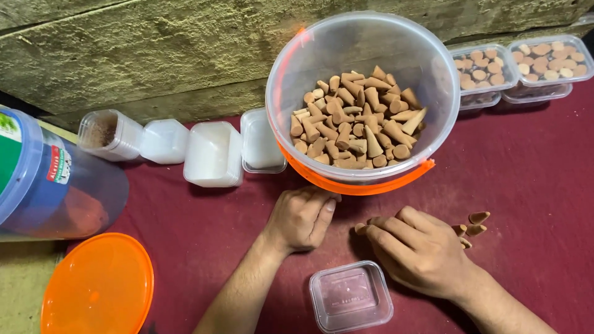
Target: Packaging incense cones by picking them from a large bucket and placing them into small plastic containers for retail.
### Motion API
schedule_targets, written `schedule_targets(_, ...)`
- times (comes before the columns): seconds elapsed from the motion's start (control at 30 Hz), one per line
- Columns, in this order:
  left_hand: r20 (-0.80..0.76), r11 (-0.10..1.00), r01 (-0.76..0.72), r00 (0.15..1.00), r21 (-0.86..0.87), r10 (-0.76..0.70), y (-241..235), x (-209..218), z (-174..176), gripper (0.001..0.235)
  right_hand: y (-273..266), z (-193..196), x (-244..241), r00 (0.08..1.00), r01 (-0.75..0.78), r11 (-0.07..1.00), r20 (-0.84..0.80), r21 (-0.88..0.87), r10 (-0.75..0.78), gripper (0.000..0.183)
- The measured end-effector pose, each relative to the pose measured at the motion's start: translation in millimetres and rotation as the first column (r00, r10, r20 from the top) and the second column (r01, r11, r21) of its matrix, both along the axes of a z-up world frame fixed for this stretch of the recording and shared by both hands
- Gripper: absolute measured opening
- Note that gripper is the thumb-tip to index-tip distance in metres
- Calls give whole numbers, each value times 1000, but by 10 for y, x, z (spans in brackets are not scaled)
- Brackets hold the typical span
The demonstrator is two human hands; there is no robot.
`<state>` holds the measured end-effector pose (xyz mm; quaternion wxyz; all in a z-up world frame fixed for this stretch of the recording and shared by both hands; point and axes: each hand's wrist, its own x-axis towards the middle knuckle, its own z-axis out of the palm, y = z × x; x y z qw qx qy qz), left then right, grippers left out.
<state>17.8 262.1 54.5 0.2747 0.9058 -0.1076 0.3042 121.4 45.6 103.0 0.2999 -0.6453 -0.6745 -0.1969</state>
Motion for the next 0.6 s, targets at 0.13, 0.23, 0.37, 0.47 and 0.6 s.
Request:
schedule_targets(0.13,-25,998,15,1000,-54,-16,-36,-16,51,23,-5,-18,45,999,25,1000,39,-7,-25,8)
schedule_targets(0.23,-44,990,56,997,-129,-62,-68,-42,83,25,-32,-71,56,998,50,998,51,-38,-48,8)
schedule_targets(0.37,-75,929,100,988,-356,-135,-97,-73,54,33,-62,-161,80,996,63,989,68,-130,-54,7)
schedule_targets(0.47,-174,810,-25,980,-586,-95,-188,-105,49,33,-71,-202,94,994,73,981,95,-180,-56,6)
schedule_targets(0.6,-285,428,-190,943,-884,-171,-301,-95,59,31,-92,-241,111,995,70,972,91,-224,-51,7)
